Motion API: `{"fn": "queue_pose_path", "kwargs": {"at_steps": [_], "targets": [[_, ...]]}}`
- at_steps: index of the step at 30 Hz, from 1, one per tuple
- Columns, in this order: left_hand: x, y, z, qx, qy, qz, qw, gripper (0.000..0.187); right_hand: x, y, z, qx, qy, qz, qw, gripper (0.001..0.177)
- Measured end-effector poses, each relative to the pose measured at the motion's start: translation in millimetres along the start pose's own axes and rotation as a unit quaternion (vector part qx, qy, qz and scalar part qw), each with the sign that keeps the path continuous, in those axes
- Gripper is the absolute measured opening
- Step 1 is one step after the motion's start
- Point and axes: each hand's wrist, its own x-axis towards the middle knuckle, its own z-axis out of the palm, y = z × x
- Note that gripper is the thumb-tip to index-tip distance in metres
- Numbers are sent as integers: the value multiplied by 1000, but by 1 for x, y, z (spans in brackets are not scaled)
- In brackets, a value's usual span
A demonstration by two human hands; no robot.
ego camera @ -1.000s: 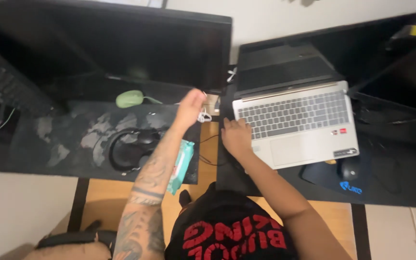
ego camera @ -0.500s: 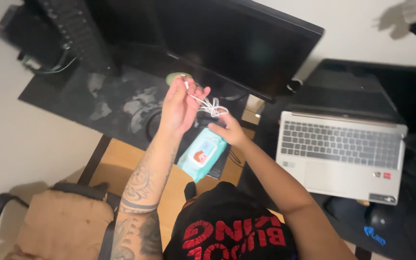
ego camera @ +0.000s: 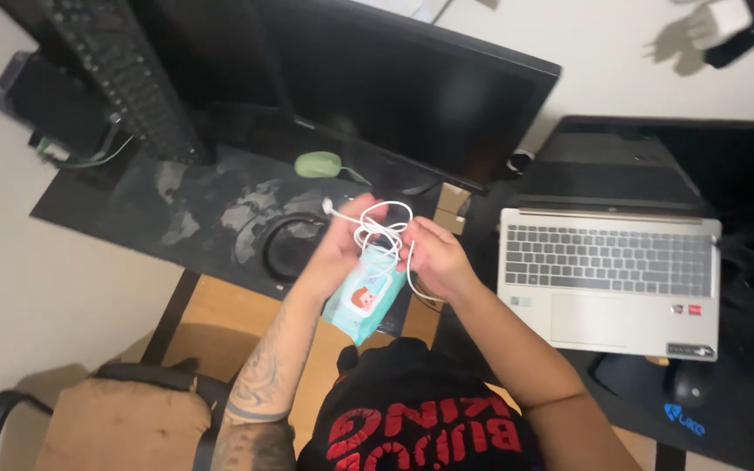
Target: Organizing various computer cables, headphones, and peripherals on a desk and pegboard.
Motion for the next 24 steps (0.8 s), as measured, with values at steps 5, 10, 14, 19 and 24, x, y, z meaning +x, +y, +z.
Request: {"fn": "queue_pose_path", "kwargs": {"at_steps": [5, 10, 14, 19, 24], "targets": [[-10, -38, 1, 143, -31, -51, 988, 47, -17, -11, -6, 23, 12, 27, 999, 20], [-10, -62, -6, 174, 58, -64, 981, 17, -26, -22, 6, -71, 50, 5, 996, 9], [-10, -58, 6, 217, 99, -66, 969, 11, -29, -18, -8, -171, 66, -37, 982, 17], [-12, -54, 22, 253, 138, -75, 955, 12, -44, -42, 41, -392, 21, -210, 895, 28], [-14, -58, 24, 190, 109, -60, 974, 17, -43, -28, 25, -545, 72, -330, 768, 17]]}}
